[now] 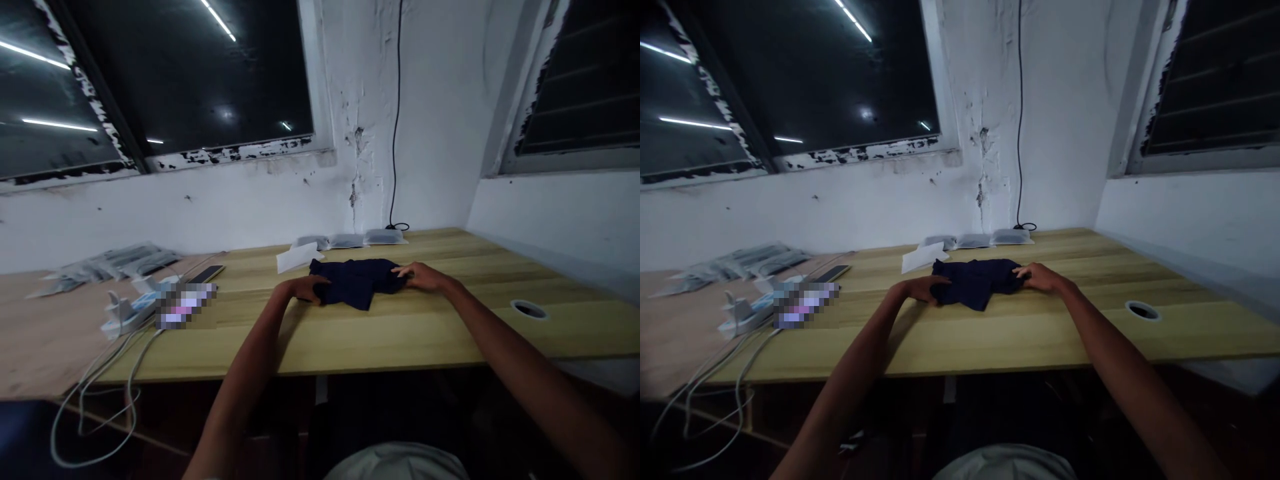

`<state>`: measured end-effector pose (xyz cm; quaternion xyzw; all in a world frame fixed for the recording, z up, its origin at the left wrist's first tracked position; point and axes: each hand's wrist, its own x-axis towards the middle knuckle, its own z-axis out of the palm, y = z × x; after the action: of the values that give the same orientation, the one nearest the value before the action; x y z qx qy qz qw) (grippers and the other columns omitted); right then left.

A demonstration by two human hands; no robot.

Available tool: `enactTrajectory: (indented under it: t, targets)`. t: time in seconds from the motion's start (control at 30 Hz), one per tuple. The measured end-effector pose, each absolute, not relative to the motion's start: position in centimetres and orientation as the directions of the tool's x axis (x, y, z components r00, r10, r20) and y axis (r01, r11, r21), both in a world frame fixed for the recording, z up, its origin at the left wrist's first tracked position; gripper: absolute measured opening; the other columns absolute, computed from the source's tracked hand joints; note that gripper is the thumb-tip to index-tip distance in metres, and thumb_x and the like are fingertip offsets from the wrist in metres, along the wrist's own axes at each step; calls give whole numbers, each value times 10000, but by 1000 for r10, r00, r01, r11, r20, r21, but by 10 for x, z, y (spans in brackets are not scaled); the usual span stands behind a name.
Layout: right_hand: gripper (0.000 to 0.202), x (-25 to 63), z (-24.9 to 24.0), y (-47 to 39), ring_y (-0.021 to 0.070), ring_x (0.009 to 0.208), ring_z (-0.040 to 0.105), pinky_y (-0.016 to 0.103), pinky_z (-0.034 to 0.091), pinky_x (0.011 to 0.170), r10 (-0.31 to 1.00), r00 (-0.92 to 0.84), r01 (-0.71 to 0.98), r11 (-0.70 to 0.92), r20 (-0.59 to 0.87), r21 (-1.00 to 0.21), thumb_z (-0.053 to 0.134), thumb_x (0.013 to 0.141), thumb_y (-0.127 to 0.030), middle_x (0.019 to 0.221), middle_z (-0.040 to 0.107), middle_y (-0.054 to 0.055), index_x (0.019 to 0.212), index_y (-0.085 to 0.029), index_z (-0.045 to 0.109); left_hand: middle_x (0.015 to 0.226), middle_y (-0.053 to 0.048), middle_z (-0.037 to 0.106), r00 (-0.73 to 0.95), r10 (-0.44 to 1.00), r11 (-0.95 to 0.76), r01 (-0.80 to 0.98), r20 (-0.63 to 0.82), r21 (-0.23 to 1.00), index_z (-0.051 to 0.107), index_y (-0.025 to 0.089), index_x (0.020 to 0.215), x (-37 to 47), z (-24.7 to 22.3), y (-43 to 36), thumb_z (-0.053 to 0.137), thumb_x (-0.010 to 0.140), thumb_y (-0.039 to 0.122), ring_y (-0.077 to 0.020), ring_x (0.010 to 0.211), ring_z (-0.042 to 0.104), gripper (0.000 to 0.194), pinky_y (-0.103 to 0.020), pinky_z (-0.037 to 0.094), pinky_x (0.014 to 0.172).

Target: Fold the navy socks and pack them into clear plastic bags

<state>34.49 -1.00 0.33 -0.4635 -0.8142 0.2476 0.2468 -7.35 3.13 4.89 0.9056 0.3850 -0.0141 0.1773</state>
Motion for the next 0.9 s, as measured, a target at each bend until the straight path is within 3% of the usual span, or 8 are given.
enactTrajectory:
  t: [0.1,0.2,0.3,0.43,0.5,0.6,0.73,0.9]
  targets:
    - [308,342,-1,-9,281,1264,560,429,378,1110,890,-410,634,435,199,-639,674,758,-306,1374,602,57,1046,-232,753,1334,-108,604,677,736,-646,704,-7,295,614,233,1288,-81,45,36,817,537,157,-311,1213,566,782,-397,426,1048]
    - [436,341,-4,-10,284,1235,581,463,394,1089,931,-320,682,355,176,-639,686,770,-300,1335,631,75,1203,-243,689,1170,-83,695,630,768,-637,730,116,249,705,233,1134,-88,44,40,756,575,122,-296,1111,626,572,-367,448,1004]
    - [396,341,-3,-12,290,1213,592,466,403,1080,927,-292,678,374,234,-633,709,757,-332,1293,659,88,1140,-234,712,1026,-56,739,579,802,-595,759,144,265,753,218,987,-96,47,44,689,600,91,-263,993,661,413,-322,471,925]
    - [319,337,6,-14,292,1225,574,440,391,1091,899,-292,554,438,327,-708,730,716,-469,1270,669,83,902,-209,728,837,-29,741,580,802,-570,676,141,467,759,178,820,-106,60,43,639,645,131,-201,831,659,218,-280,484,822]
    - [407,334,11,-15,305,1139,615,447,432,1034,915,-292,510,396,279,-763,729,686,-540,1160,713,90,896,-191,722,774,-28,721,607,787,-535,576,115,618,741,153,787,-109,69,39,649,672,203,-187,772,641,156,-281,491,774]
    - [472,329,14,-17,308,1032,644,439,477,942,931,-305,501,338,202,-797,708,693,-575,1044,737,95,939,-173,729,776,-46,703,644,764,-411,460,23,787,711,124,794,-108,79,29,692,683,315,-177,744,619,222,-285,497,733]
    - [342,324,7,-13,284,989,653,410,495,900,948,-254,580,309,193,-753,657,768,-480,1002,741,84,932,-188,726,838,-54,695,577,816,-250,403,-32,880,683,132,903,-98,72,28,717,673,338,-158,736,606,311,-254,484,668]
    - [182,324,-2,-2,256,884,687,372,521,821,962,2,765,174,274,-619,563,824,-312,920,746,81,855,-203,706,751,-31,658,303,953,-128,439,-13,889,646,134,826,-85,45,43,662,686,228,-144,673,587,169,-239,455,611]
